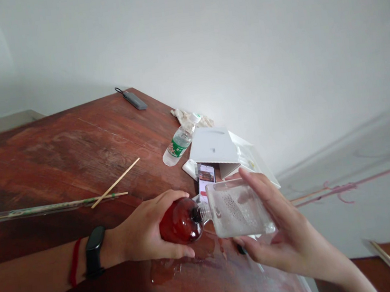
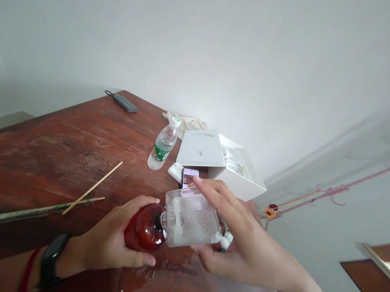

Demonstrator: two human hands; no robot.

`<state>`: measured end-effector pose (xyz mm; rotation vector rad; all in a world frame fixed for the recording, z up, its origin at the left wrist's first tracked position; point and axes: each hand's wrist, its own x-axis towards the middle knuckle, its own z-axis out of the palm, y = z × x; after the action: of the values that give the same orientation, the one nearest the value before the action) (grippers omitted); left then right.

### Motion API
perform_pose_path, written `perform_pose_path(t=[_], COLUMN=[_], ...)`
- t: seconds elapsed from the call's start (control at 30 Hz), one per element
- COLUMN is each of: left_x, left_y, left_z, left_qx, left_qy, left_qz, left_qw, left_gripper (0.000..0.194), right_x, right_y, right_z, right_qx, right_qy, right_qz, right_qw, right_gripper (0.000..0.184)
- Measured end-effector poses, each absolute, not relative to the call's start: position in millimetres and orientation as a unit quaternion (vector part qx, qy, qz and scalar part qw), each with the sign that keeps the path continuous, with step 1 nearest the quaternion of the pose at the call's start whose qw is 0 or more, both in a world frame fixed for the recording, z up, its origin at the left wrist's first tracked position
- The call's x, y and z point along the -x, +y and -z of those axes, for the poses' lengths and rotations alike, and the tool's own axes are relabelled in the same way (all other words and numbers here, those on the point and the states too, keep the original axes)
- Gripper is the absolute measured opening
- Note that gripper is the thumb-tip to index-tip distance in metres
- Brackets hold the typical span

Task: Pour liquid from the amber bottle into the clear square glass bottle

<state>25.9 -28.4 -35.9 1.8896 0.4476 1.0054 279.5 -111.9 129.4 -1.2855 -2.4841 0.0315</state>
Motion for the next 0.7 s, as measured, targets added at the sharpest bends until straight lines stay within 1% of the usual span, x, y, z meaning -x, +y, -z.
perform_pose_path(t=[0.4, 0.7], left_x=[-26, -26], left_y=[-29, -30], left_z=[38, 37], left_qx=[-0.753, -0.742], left_qy=[0.186, 0.175], left_qz=[-0.409, -0.42], left_qw=[0.481, 0.492], left_gripper=[0.09, 0.09], right_x=[-275, -267], right_y=[-109, -106], right_z=[-141, -150], right_qx=[0.432, 0.418], right_qy=[-0.89, -0.896], right_qz=[-0.017, -0.032], right_qw=[0.147, 0.145], right_gripper=[0.102, 0.105])
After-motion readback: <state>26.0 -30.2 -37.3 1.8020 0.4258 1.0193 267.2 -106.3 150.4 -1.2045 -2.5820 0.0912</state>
